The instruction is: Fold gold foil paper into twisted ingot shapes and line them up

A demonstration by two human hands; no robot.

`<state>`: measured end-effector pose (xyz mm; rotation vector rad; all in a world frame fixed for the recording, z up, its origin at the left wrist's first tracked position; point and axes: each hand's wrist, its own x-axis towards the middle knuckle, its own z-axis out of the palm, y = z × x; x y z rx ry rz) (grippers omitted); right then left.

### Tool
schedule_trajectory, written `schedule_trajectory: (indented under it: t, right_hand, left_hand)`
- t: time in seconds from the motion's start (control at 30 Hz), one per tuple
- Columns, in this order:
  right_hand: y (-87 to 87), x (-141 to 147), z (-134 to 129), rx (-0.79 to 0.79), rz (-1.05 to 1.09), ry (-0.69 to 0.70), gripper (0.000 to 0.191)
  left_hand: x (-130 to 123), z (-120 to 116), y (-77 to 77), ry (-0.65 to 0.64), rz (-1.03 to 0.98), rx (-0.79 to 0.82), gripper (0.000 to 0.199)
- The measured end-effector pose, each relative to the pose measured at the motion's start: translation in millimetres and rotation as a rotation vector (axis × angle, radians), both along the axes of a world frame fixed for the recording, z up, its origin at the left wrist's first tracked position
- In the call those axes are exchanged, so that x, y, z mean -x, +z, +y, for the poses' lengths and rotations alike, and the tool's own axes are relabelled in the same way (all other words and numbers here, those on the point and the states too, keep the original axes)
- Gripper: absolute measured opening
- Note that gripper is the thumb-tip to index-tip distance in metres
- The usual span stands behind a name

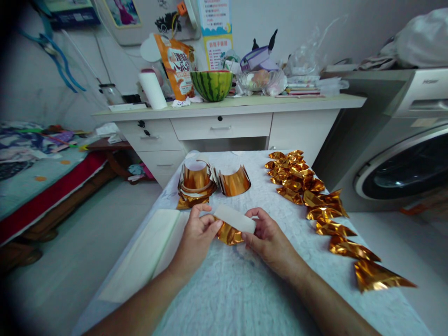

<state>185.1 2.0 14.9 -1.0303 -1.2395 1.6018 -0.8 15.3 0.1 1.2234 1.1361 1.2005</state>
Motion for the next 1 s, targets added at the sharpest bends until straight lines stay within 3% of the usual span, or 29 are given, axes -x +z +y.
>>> schedule_trajectory:
  t: [0.23, 0.47, 0.63, 0.73, 0.9, 1.0]
  right_hand:
    - [-5.0, 1, -3, -0.021, -0.030, 0.011, 0.044]
    - [-5.8, 2, -3, -0.003, -0.035, 0.009, 0.045]
    - [-3.2, 3, -5, -0.027, -0.021, -0.005, 0.051]
    - [-5.5, 1, -5, -0.064, -0.054, 0.017, 0.046]
    - [-11.2, -9, -2, -0.230, -0.245, -0.013, 0.022]
    - [-9.7, -13, -1, -0.361, -0.373, 0.018, 0.022]
  left_hand:
    - [0, -4, 3.3, -0.019, 0.127, -0.045, 0.005]
    - [-3, -9, 10.3, -0.116, 0.050, 0.106, 0.029]
    - [-3, -11, 7.0, -0.188, 0.007, 0.140, 0.055]
    - [-2, -9, 4.7, -0.203, -0.021, 0.110, 0.054]
    - [2, -5, 5.9, -0.201, 0.011, 0.090, 0.048]
    - [4, -3, 6.5, -0.221, 0.001, 0.090, 0.045]
